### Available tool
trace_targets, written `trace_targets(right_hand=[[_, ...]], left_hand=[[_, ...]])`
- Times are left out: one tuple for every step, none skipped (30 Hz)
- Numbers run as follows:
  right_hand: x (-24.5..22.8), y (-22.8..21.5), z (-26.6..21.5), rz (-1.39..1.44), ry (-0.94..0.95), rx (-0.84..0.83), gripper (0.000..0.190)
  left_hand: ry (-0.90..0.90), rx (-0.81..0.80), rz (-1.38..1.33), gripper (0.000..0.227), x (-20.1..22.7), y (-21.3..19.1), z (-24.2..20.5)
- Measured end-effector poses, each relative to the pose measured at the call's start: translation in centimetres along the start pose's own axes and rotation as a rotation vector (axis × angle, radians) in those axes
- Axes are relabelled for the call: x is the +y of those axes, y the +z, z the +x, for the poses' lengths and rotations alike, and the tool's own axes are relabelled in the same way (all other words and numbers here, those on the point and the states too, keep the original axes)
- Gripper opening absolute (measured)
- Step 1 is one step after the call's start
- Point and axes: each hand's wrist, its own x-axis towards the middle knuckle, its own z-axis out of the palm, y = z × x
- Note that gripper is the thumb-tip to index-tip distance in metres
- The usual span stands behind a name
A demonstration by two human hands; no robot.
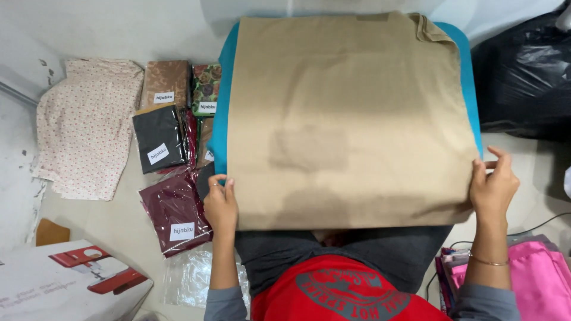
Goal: Folding and packaging hijabs into plastic bags, including the use of a lint roller.
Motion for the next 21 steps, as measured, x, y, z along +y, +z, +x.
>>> trace_targets(right_hand=[[-0.3, -0.2, 0.2, -0.107, 0.013, -0.042, 0.034], [-0.4, 0.1, 0.9, -0.109, 0.015, -0.04, 0.034], [-0.5, 0.4, 1.5, -0.048, -0.054, -0.017, 0.034], [-0.5, 0.7, 2.2, 0.013, -0.122, 0.006, 0.034], [-2.1, 1.5, 3.4, 0.011, -0.12, 0.007, 0.034], [-3.7, 2.3, 4.6, 0.081, -0.203, -0.069, 0.035], [-5.3, 3.0, 5.9, 0.151, -0.286, -0.144, 0.037], [-7.8, 4.1, 6.8, 0.148, -0.283, -0.141, 0.037], [-10.3, 5.2, 7.9, 0.163, -0.364, -0.26, 0.042], [-12.8, 6.4, 9.1, 0.178, -0.445, -0.379, 0.048], [-13.0, 8.8, 9.8, 0.176, -0.445, -0.375, 0.048], [-13.3, 11.3, 10.6, 0.174, -0.553, -0.427, 0.055], [-13.6, 13.9, 11.5, 0.171, -0.663, -0.48, 0.063], [-13.3, 15.6, 12.6, 0.17, -0.664, -0.477, 0.063], [-12.9, 17.4, 13.8, 0.062, -0.661, -0.439, 0.064], [-12.6, 19.3, 15.0, -0.045, -0.657, -0.4, 0.065], [-11.8, 20.1, 16.5, -0.043, -0.659, -0.396, 0.065], [-10.9, 20.9, 18.0, -0.048, -0.562, -0.382, 0.062], [-10.0, 21.7, 19.3, -0.051, -0.462, -0.369, 0.06], [-9.3, 22.0, 20.8, -0.049, -0.462, -0.368, 0.06], [-8.5, 22.3, 22.1, -0.089, -0.429, -0.352, 0.06]], left_hand=[[0.014, -0.008, 0.119, 0.033, 0.4, -0.1, 0.1], [0.016, -0.009, 0.117, 0.033, 0.7, 0.5, 0.7], [0.146, 0.037, 0.144, 0.037, 0.9, 1.1, 1.3], [0.276, 0.082, 0.17, 0.042, 1.2, 1.7, 1.8], [0.278, 0.08, 0.17, 0.042, 2.7, 2.4, 2.6], [0.412, 0.027, 0.056, 0.041, 4.3, 3.1, 3.4], [0.546, -0.027, -0.059, 0.041, 5.9, 3.9, 4.3], [0.549, -0.03, -0.061, 0.041, 7.1, 5.9, 5.6], [0.582, -0.102, 0.019, 0.044, 8.4, 8.0, 6.9], [0.615, -0.174, 0.1, 0.047, 9.8, 10.0, 8.3], [0.618, -0.173, 0.098, 0.047, 9.8, 12.0, 10.2], [0.649, -0.187, 0.194, 0.053, 9.9, 14.0, 12.1], [0.679, -0.199, 0.29, 0.059, 10.0, 15.9, 14.2], [0.681, -0.197, 0.289, 0.059, 10.0, 16.1, 14.8], [0.665, -0.207, 0.381, 0.063, 9.9, 16.4, 15.5], [0.647, -0.217, 0.472, 0.066, 9.9, 16.7, 16.2], [0.649, -0.213, 0.473, 0.066, 9.8, 16.6, 16.3], [0.634, -0.222, 0.494, 0.068, 9.8, 16.5, 16.3], [0.619, -0.235, 0.515, 0.07, 9.6, 16.4, 16.3], [0.62, -0.233, 0.517, 0.07, 9.7, 16.3, 16.3], [0.618, -0.236, 0.509, 0.071, 9.7, 16.3, 16.2]])
